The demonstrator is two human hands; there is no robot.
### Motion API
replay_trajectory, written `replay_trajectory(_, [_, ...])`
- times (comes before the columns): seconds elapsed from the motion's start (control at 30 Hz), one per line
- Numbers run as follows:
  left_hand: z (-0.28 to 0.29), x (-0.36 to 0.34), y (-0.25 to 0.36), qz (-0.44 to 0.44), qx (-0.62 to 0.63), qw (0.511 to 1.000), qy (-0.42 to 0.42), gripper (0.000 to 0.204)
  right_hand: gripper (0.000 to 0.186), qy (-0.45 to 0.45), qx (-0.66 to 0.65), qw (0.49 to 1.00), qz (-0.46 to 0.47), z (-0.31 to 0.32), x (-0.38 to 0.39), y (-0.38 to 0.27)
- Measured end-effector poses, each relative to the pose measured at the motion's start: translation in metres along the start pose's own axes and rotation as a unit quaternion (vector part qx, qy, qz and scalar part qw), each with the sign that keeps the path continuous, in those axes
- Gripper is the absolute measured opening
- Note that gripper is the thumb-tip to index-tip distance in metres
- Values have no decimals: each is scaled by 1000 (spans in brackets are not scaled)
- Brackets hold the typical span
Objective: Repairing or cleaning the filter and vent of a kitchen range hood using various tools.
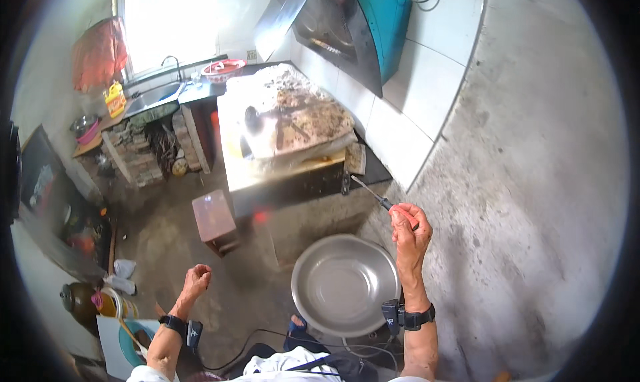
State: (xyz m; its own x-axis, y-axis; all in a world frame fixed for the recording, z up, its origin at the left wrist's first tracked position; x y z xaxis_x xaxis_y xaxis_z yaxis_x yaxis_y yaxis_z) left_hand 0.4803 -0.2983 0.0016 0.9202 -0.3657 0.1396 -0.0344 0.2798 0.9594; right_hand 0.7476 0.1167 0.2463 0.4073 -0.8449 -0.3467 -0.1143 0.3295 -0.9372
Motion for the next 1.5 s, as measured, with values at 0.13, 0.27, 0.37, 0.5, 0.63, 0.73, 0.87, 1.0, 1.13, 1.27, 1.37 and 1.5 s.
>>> replay_trajectory(0.13, [13,-80,14,-39,23,998,37,12,32,-8,6,1000,12,-57,-64,6])
replay_trajectory(0.27, [16,-169,32,-68,-10,996,60,14,36,2,-61,998,6,-113,-118,1])
replay_trajectory(0.37, [10,-250,43,-134,-41,988,73,19,35,4,-163,986,-33,-149,-156,4])
replay_trajectory(0.5, [0,-350,67,-198,-5,979,42,24,25,39,-225,973,-38,-196,-198,11])
replay_trajectory(0.63, [-27,-414,111,-204,34,978,-2,27,22,105,-222,969,-26,-221,-227,25])
replay_trajectory(0.73, [-35,-465,104,-270,14,962,-18,28,23,145,-235,961,-28,-243,-256,38])
replay_trajectory(0.87, [-50,-491,113,-258,-8,966,-31,28,26,184,-250,950,-5,-251,-277,37])
replay_trajectory(1.0, [-56,-506,102,-261,-48,964,-18,28,27,193,-260,946,19,-258,-293,30])
replay_trajectory(1.13, [-64,-517,109,-292,-104,950,38,25,25,191,-289,938,33,-268,-306,22])
replay_trajectory(1.27, [-78,-517,121,-302,-217,921,120,24,23,192,-320,927,30,-275,-319,19])
replay_trajectory(1.37, [-86,-516,120,-279,-245,920,126,28,23,185,-339,922,24,-278,-324,17])
replay_trajectory(1.5, [-88,-509,124,-243,-244,932,114,30,26,206,-337,918,36,-279,-327,13])
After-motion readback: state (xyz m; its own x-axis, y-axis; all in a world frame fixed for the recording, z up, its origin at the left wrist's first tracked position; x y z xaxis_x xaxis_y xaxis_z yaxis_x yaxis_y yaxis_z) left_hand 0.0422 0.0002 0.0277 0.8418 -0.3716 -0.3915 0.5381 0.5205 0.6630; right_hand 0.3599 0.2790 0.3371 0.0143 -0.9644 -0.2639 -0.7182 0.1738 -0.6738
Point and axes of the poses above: each hand's wrist, its own x-axis away from the middle knuckle, its own z-axis out of the back of the hand, y = z × x, the point moved 6 cm from there along -x, towards the middle knuckle, and after that the axes turned 10 degrees about x, right-handed, at the moved point
